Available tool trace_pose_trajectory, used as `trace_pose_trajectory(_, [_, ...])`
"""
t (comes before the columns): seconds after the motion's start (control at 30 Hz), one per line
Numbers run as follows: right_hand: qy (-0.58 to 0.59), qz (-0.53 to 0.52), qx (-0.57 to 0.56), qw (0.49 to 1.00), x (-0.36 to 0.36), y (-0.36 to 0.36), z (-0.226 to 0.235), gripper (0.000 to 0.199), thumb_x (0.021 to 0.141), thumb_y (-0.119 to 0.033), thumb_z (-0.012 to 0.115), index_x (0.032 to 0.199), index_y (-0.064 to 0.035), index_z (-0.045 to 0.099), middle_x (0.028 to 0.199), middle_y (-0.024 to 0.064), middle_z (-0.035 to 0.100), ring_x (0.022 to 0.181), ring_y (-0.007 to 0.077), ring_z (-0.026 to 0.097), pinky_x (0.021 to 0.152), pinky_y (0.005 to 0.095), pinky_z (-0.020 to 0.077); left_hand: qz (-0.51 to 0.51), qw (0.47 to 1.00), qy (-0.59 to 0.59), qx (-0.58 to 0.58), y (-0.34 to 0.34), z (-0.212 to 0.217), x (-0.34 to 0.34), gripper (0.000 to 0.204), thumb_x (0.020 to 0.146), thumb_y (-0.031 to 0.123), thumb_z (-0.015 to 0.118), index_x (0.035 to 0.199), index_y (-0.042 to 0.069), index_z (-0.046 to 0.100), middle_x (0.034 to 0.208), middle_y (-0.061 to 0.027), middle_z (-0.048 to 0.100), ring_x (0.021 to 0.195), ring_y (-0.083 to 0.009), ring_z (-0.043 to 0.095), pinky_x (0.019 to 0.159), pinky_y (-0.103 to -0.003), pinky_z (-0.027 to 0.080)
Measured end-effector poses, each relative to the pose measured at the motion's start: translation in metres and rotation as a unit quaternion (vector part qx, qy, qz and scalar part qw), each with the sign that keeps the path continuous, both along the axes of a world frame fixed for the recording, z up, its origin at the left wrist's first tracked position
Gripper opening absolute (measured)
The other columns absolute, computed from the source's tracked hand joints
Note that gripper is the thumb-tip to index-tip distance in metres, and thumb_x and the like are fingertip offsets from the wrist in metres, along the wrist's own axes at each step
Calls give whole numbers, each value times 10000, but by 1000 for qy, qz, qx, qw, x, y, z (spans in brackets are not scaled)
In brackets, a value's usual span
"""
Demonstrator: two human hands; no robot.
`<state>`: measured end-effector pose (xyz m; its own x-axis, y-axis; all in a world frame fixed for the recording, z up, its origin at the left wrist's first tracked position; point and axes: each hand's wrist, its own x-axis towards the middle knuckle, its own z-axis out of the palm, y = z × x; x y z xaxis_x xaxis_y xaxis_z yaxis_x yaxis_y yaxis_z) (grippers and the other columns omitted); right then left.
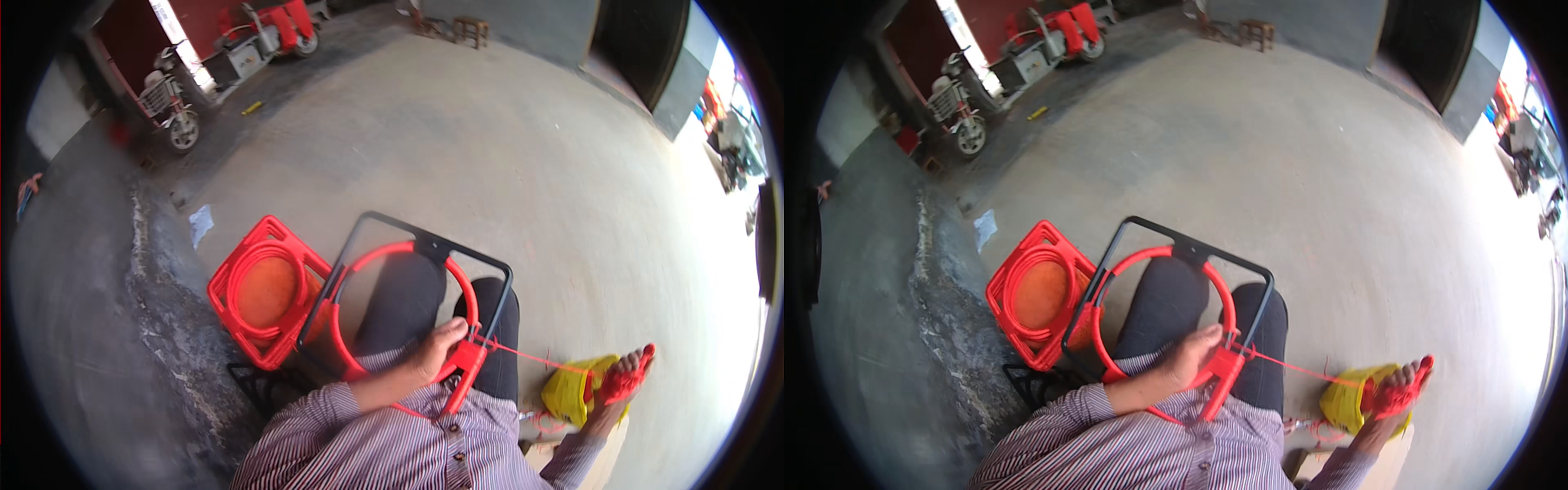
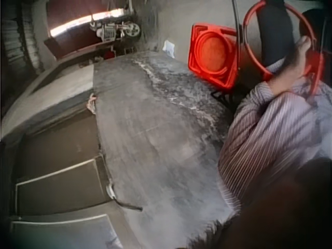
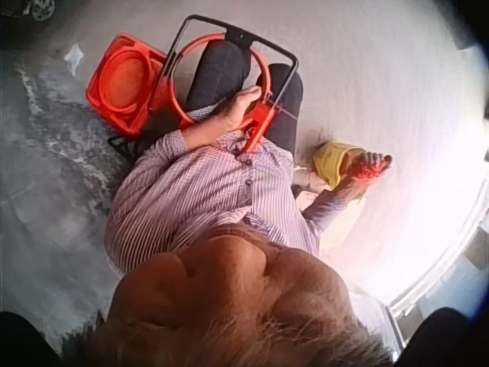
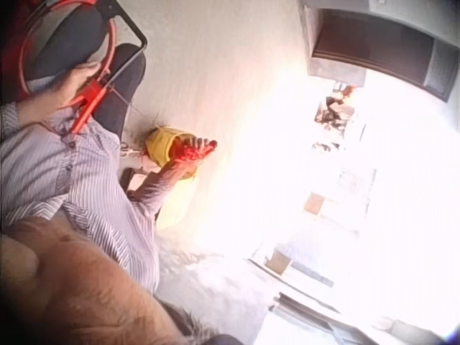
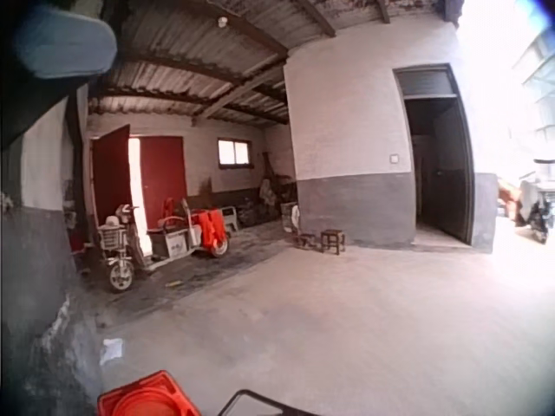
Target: Wrapping a red cord tightly around the red plastic section of a frame component.
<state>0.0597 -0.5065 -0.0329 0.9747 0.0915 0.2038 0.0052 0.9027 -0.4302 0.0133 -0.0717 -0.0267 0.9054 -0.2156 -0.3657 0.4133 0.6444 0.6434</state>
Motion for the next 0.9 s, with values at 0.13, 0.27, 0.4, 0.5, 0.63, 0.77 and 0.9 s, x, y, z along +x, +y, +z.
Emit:
trace_pose_trajectory(0.13, [122,-131,-8,984,7,33,12,170,987,-245,510,998,-77,538,667,-23,447,530,67,395,464,219,361,7,999,10,-45,5,4,4,316,936,211,415,1170,25,518,1011,-103,626,919,-187,628,835,-324,505])
trace_pose_trajectory(0.27, [189,2,-386,903,-9,155,26,383,851,-167,620,1172,26,541,629,-49,433,504,57,419,482,218,369,6,999,-9,-39,6,14,12,400,849,123,381,1203,-34,480,1056,-130,616,943,-202,627,853,-330,502])
trace_pose_trajectory(0.4, [84,180,-536,821,-18,217,14,279,854,-100,694,1107,-7,624,849,-60,593,769,34,505,717,222,435,-30,999,-21,-38,4,9,13,410,840,110,382,1206,-46,479,1070,-141,616,967,-207,622,883,-339,487])
trace_pose_trajectory(0.5, [143,159,-476,853,-13,215,27,125,884,-136,687,878,-31,620,746,-68,551,703,26,481,643,227,420,-16,1000,16,2,5,7,10,356,817,150,407,1101,-36,512,1021,-180,642,924,-236,647,859,-363,516])
trace_pose_trajectory(0.63, [177,116,-471,856,-19,201,8,211,898,-122,665,733,-90,538,649,-85,475,579,15,396,526,217,321,-5,999,49,15,3,9,9,315,819,130,410,1058,-43,522,973,-181,647,870,-240,655,830,-370,528])
trace_pose_trajectory(0.77, [210,83,-455,862,-30,203,8,226,889,-93,666,710,-93,529,651,-84,476,582,19,400,529,217,325,-16,998,44,36,13,-11,7,239,808,94,424,968,-38,541,945,-169,647,841,-226,646,831,-360,525])
trace_pose_trajectory(0.9, [214,127,-466,849,-47,203,14,190,870,-63,676,732,-89,547,668,-92,486,596,18,412,544,213,349,-11,998,60,-2,14,2,10,183,775,70,445,893,-18,554,923,-141,651,812,-200,640,821,-337,522])
